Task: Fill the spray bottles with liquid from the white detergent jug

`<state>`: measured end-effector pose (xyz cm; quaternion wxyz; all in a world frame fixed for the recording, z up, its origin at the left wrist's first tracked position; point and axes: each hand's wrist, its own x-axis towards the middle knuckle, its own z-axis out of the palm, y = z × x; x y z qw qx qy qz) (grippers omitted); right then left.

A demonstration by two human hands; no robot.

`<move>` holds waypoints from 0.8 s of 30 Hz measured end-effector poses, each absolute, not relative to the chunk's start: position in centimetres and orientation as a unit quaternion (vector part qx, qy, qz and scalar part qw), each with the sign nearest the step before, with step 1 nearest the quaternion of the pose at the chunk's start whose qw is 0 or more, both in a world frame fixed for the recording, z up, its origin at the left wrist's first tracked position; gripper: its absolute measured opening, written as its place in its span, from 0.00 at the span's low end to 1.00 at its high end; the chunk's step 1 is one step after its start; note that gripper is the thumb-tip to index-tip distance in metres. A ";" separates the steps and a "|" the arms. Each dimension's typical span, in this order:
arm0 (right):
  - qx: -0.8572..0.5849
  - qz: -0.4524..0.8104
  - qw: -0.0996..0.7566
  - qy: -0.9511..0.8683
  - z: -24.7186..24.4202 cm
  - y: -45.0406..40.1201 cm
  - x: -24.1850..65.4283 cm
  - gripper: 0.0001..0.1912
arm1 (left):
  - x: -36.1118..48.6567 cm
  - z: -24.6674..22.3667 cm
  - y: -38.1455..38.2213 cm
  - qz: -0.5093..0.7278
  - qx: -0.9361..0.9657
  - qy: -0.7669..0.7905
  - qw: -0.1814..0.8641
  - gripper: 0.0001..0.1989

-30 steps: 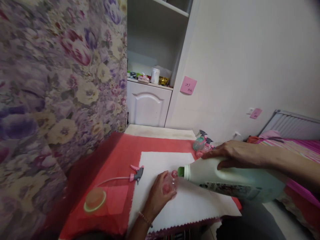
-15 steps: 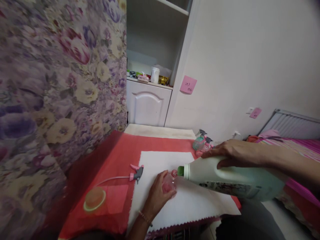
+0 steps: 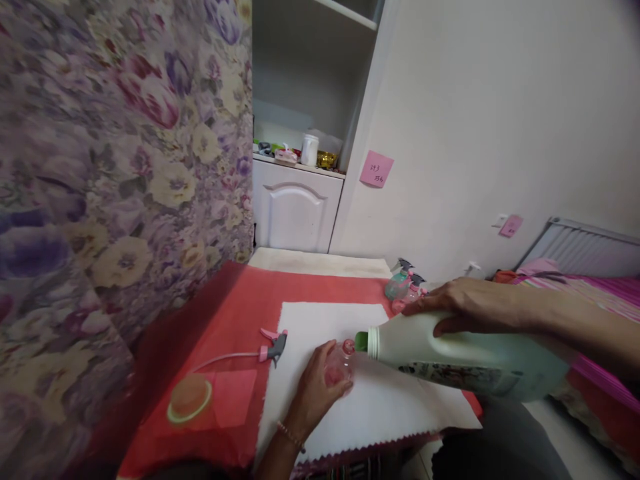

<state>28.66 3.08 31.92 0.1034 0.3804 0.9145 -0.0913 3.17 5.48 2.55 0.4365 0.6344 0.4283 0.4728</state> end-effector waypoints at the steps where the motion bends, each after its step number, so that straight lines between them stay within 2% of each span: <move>1: 0.381 -0.087 0.105 0.914 31.9 3.1 28.7 0.26 | 3.2 2.5 5.5 0.471 0.635 0.430 0.436 0.36; 24: 0.384 -0.078 0.118 0.913 32.0 3.2 28.6 0.26 | 3.2 1.5 5.9 0.472 0.645 0.421 0.429 0.36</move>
